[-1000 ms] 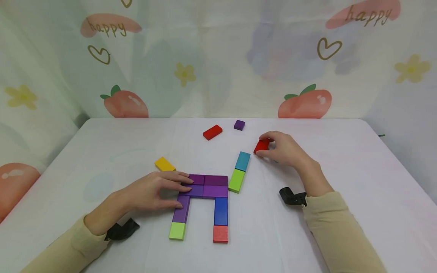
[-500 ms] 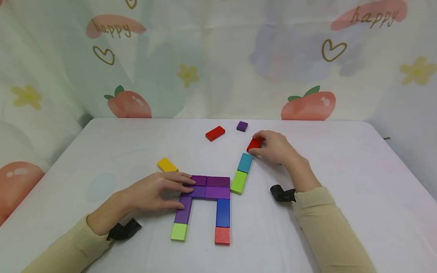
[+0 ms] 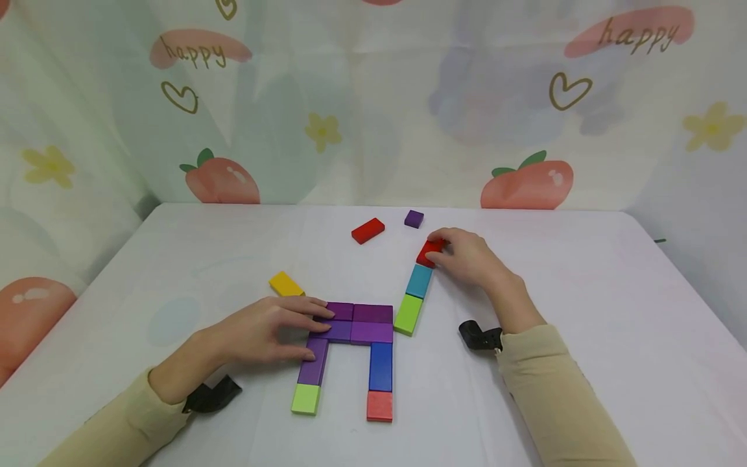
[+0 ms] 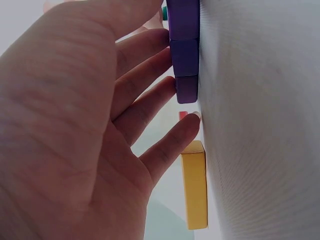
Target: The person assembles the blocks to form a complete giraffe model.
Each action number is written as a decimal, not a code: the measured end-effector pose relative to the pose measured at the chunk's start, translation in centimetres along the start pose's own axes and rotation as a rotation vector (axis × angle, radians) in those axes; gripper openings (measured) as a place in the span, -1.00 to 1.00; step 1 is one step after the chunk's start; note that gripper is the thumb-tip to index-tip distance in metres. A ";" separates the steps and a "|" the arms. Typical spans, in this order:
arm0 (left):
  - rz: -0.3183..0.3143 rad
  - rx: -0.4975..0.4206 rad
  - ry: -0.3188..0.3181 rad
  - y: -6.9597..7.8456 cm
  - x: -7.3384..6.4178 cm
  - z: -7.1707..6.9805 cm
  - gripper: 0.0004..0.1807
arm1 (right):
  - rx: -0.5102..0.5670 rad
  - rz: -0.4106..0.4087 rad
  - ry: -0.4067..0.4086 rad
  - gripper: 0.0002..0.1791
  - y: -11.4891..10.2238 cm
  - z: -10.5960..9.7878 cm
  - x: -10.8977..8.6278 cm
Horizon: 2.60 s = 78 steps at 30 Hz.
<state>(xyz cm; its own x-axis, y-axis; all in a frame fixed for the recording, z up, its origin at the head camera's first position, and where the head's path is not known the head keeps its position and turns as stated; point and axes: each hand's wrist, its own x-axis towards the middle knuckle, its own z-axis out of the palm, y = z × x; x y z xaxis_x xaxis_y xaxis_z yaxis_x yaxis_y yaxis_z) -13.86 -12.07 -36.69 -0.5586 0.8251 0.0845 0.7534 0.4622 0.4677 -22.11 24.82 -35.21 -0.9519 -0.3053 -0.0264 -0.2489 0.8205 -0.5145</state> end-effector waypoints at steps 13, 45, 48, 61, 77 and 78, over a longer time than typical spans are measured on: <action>-0.004 0.004 0.000 0.0 0.0 0.0 -0.52 | -0.010 -0.064 -0.011 -0.55 0.1 -0.1 -0.1; 0.022 -0.007 0.015 -0.4 -0.2 0.1 -0.52 | 0.018 -0.025 -0.010 -0.51 -1.3 -0.6 0.0; 0.025 -0.006 0.022 -0.4 -0.2 0.2 -0.52 | 0.017 -0.037 -0.010 -0.48 -1.8 -0.7 0.4; -0.003 -0.004 0.003 -0.1 -0.1 0.0 -0.51 | 0.016 -0.026 -0.025 -0.39 -5.5 -0.7 4.0; -0.008 -0.005 -0.011 -0.1 -0.1 -0.1 -0.51 | 0.018 -0.035 -0.039 -0.32 -7.7 1.8 7.5; -0.007 -0.005 -0.010 -0.1 -0.1 -0.1 -0.51 | 0.012 -0.032 -0.038 -0.32 -7.8 1.9 7.6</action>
<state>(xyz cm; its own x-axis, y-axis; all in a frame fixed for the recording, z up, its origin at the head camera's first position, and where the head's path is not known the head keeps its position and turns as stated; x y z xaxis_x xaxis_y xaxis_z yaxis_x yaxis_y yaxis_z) -13.91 -12.24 -36.71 -0.5601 0.8253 0.0725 0.7479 0.4660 0.4728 -27.04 15.13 -33.05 -0.9358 -0.3501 -0.0423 -0.2771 0.8042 -0.5259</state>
